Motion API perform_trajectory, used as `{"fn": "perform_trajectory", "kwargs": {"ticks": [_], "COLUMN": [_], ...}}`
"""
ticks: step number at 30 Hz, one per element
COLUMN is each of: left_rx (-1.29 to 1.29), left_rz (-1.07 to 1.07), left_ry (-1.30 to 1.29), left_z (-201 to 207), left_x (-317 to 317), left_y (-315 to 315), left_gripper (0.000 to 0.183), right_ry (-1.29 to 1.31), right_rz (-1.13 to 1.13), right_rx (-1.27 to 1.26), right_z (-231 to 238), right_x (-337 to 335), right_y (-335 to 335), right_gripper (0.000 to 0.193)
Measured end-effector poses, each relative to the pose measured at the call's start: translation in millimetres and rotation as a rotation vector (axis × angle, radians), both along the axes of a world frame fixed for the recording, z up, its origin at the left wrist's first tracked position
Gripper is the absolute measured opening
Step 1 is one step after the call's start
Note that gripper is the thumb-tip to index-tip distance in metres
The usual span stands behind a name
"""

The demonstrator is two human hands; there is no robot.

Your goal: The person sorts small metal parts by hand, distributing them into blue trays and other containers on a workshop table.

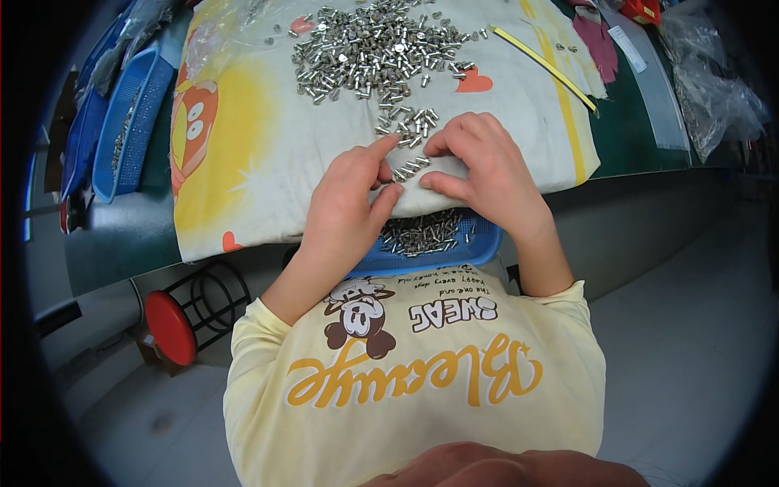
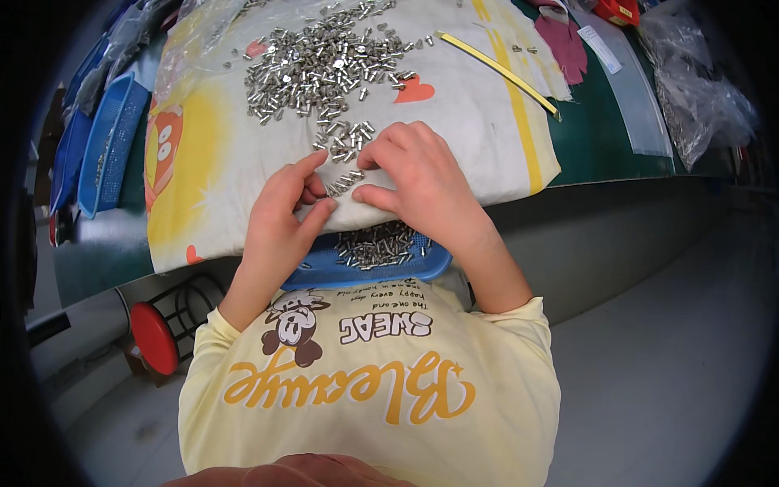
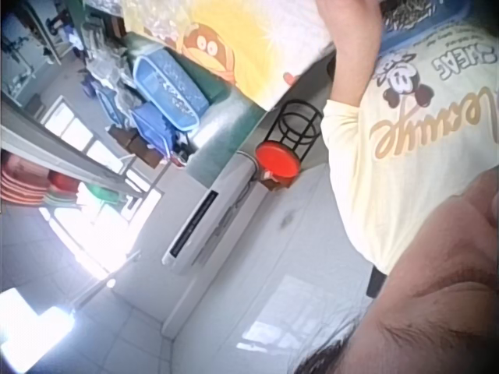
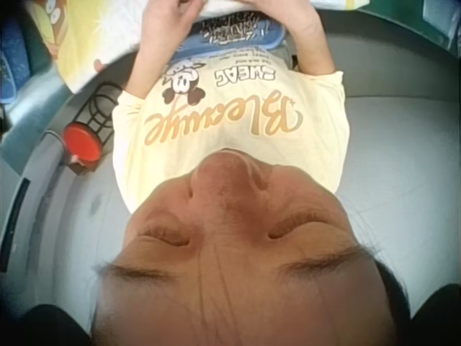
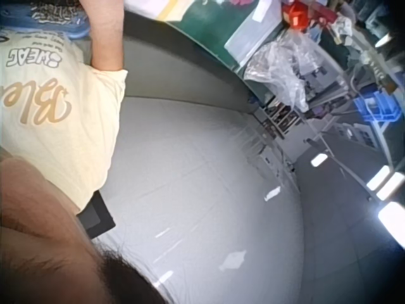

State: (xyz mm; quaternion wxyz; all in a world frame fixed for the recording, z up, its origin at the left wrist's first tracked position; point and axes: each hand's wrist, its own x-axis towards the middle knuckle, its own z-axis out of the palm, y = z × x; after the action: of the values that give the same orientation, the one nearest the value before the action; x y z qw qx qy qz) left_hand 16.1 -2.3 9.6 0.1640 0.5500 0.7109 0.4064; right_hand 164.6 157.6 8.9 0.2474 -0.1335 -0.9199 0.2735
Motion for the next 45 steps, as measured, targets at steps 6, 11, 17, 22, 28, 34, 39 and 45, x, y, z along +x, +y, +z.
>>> {"fn": "perform_trajectory", "kwargs": {"ticks": [6, 11, 17, 22, 28, 34, 39, 45], "left_rx": [0.012, 0.032, 0.024, 0.035, 0.027, 0.018, -0.034, -0.081], "left_rz": [-0.011, -0.003, -0.006, -0.006, 0.012, -0.001, -0.031, -0.117], "left_ry": [0.05, -0.012, -0.035, -0.038, -0.1, -0.131, -0.159, -0.179], "left_z": [0.2, -1.4, -4.6, -2.9, 0.8, 2.8, -0.6, 5.9], "left_x": [1.6, 2.0, -1.3, -2.0, -2.7, -2.6, -3.5, -2.8], "left_y": [-0.4, 0.5, -0.1, -3.0, 2.7, -0.9, -5.0, -5.6], "left_gripper": [0.059, 0.062, 0.063, 0.059, 0.053, 0.052, 0.056, 0.056], "right_ry": [0.015, -0.025, 0.011, 0.024, 0.031, 0.029, 0.024, 0.013], "right_rz": [0.035, 0.026, -0.007, -0.013, -0.061, -0.044, -0.03, 0.075], "right_rx": [-0.019, -0.051, -0.043, -0.032, -0.04, -0.076, -0.076, -0.076], "right_z": [0.3, -0.1, -2.9, -3.2, -6.0, -5.7, -6.6, -5.6], "right_x": [-1.9, 0.6, 0.1, 0.1, -3.9, -0.3, 2.4, 5.2], "right_y": [4.8, -1.9, -16.6, -18.7, -18.8, -21.2, -21.4, -22.0], "right_gripper": [0.03, 0.025, 0.023, 0.023, 0.023, 0.024, 0.025, 0.024]}}
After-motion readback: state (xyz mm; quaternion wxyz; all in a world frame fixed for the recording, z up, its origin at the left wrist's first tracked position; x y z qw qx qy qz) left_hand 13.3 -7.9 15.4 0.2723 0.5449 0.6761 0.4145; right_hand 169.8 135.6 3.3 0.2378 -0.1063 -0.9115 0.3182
